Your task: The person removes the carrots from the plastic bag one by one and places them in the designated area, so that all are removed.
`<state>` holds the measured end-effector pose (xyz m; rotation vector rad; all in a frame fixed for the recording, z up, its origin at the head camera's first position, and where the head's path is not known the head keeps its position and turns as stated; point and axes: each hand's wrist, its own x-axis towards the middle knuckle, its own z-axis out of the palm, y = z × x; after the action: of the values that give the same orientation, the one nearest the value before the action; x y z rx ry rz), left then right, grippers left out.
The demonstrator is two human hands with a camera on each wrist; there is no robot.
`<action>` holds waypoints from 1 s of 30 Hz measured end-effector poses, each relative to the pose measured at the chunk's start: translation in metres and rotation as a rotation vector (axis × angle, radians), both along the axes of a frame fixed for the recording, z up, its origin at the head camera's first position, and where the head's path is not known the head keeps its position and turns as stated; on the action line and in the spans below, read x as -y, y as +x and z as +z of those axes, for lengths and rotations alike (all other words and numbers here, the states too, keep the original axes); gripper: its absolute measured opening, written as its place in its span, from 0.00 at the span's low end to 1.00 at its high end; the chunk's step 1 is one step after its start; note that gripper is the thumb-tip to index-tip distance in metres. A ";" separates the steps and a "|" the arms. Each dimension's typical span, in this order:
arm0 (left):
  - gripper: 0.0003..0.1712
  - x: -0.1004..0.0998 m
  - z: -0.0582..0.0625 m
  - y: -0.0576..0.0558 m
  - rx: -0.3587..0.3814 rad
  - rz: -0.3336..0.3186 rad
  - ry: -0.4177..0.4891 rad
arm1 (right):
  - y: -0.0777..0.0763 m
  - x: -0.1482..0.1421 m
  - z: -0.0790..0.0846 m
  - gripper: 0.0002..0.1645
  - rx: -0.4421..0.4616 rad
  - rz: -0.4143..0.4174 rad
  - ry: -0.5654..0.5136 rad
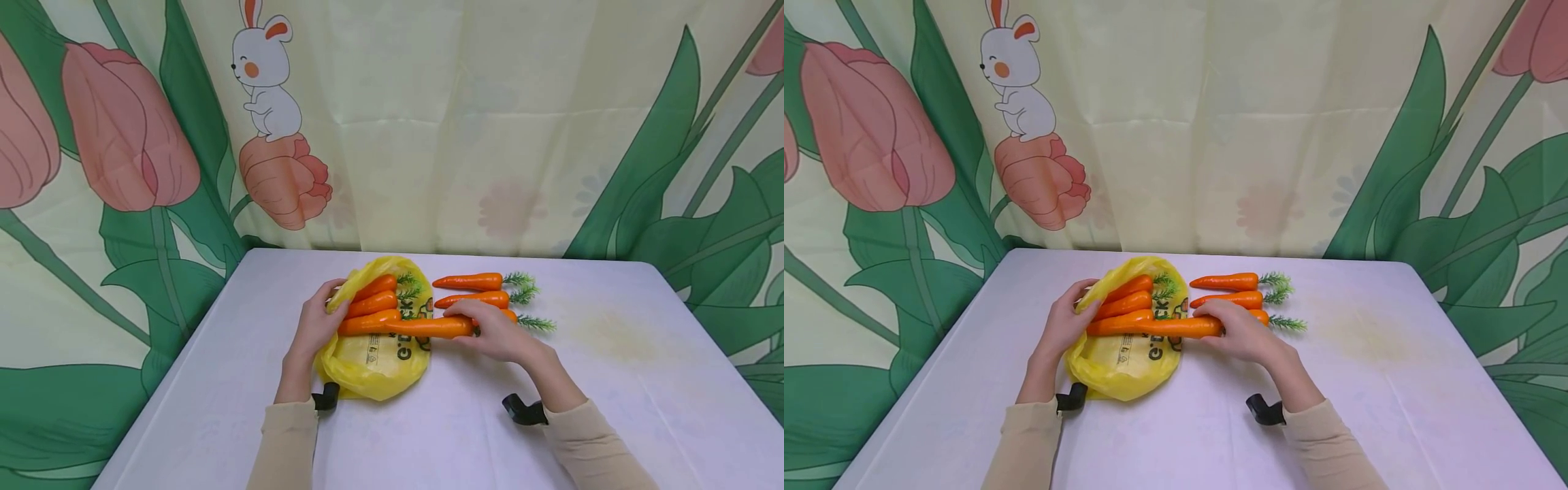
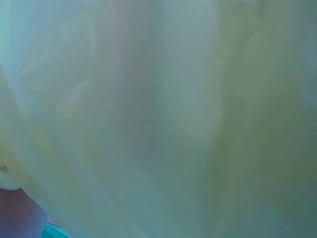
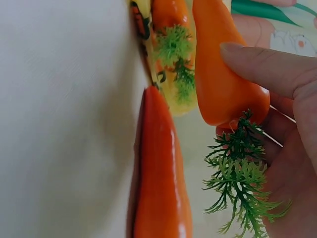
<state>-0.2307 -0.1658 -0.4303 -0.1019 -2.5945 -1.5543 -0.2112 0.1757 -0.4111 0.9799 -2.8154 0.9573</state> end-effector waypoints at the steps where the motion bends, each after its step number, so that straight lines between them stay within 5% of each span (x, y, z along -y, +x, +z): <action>1: 0.25 0.000 0.000 0.000 -0.001 0.001 -0.001 | 0.000 -0.003 0.000 0.23 -0.001 -0.005 0.005; 30: 0.25 0.000 0.000 0.000 -0.021 -0.008 -0.001 | 0.014 -0.058 -0.010 0.24 0.004 -0.063 0.063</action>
<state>-0.2306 -0.1653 -0.4301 -0.1282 -2.5815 -1.5461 -0.1971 0.2338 -0.4212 0.8907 -2.8773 0.8709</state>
